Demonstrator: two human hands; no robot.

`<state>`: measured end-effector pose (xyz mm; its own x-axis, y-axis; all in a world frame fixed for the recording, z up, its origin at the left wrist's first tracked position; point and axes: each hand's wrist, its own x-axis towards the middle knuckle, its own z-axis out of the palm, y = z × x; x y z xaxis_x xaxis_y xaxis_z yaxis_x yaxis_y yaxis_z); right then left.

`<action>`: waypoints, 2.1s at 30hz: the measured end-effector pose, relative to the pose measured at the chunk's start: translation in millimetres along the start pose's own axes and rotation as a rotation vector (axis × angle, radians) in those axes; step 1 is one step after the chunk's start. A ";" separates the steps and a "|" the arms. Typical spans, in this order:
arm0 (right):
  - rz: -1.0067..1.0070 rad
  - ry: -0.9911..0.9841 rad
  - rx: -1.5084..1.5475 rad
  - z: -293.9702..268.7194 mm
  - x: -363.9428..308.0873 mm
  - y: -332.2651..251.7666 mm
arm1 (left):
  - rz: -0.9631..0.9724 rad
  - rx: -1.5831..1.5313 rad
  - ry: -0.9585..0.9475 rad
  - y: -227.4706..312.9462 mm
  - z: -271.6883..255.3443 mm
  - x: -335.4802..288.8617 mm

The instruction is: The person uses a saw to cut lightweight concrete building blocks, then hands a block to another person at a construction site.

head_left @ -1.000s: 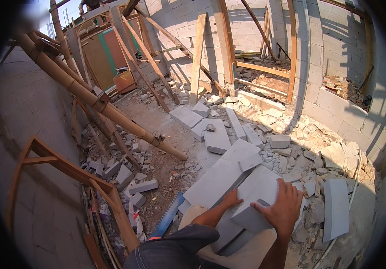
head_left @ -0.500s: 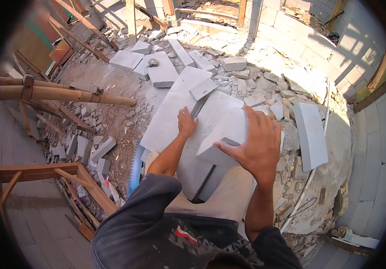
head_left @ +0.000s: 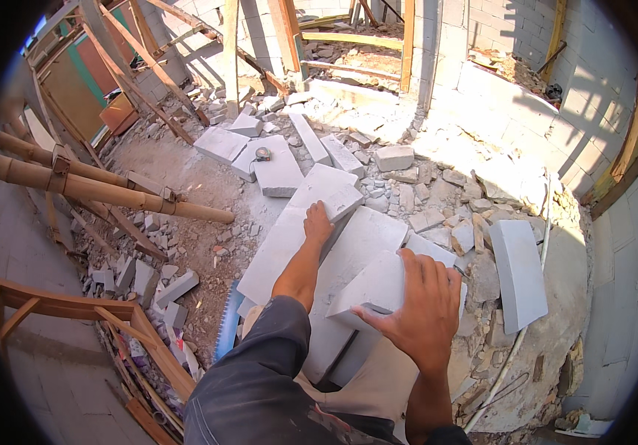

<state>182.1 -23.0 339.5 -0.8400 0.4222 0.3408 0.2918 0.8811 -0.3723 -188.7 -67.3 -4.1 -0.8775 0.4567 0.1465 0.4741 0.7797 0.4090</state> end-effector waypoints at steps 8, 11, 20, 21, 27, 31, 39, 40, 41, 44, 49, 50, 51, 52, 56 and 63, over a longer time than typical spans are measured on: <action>-0.019 0.016 -0.031 3.1 0.7 -10.3 | -0.118 -0.148 -0.080 1.7 -13.4 -11.7; -0.023 0.053 -0.030 3.1 1.0 -13.2 | -0.121 -0.197 -0.080 -10.5 -34.6 -30.5; 0.054 0.007 -0.070 10.1 7.7 -24.2 | -0.863 -0.989 -0.308 -181.7 -160.0 -142.7; 0.052 0.016 -0.090 12.0 7.8 -21.1 | -0.930 -1.052 -0.276 -197.9 -171.8 -157.8; 0.039 -0.001 -0.083 13.3 13.8 -37.2 | -1.182 -1.557 0.335 -330.4 -264.1 -221.3; 0.028 -0.028 -0.076 19.0 21.2 -47.9 | -0.989 -1.620 0.212 -329.4 -275.1 -232.9; -0.042 -0.056 -0.149 28.0 28.9 -69.7 | -0.486 -1.213 -0.138 -178.6 -247.6 -252.5; -0.051 -0.054 -0.155 29.8 30.5 -70.4 | -0.463 -1.177 -0.130 -169.3 -246.8 -254.9; -0.044 -0.080 -0.150 30.2 31.5 -74.8 | -0.443 -1.136 -0.120 -164.7 -245.1 -259.9; -0.031 -0.122 -0.162 31.4 34.0 -82.1 | -0.320 -1.010 -0.165 -134.1 -238.4 -275.0; -0.047 -0.133 -0.189 32.6 33.9 -88.3 | -0.039 -0.853 -0.350 -74.5 -232.1 -291.0; -0.048 -0.155 -0.184 31.9 34.1 -92.3 | -0.015 -0.836 -0.373 -63.7 -231.2 -293.8; -0.050 -0.179 -0.182 31.2 34.8 -96.7 | -0.005 -0.841 -0.356 -53.4 -232.6 -295.5; -0.052 -0.202 -0.180 31.5 35.5 -98.8 | 0.006 -0.847 -0.341 -44.1 -234.5 -296.6; -0.110 -0.162 -0.185 39.5 35.0 -100.4 | 0.086 -0.887 -0.291 -13.2 -235.9 -286.7; -0.121 -0.142 -0.212 41.8 31.6 -102.8 | 0.294 -0.934 -0.093 28.5 -234.7 -261.6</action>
<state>106.4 -109.1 352.5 -0.9260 0.2899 0.2418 0.2616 0.9546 -0.1426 37.3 -265.1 180.6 -0.7058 0.6413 0.3010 0.3892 -0.0040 0.9212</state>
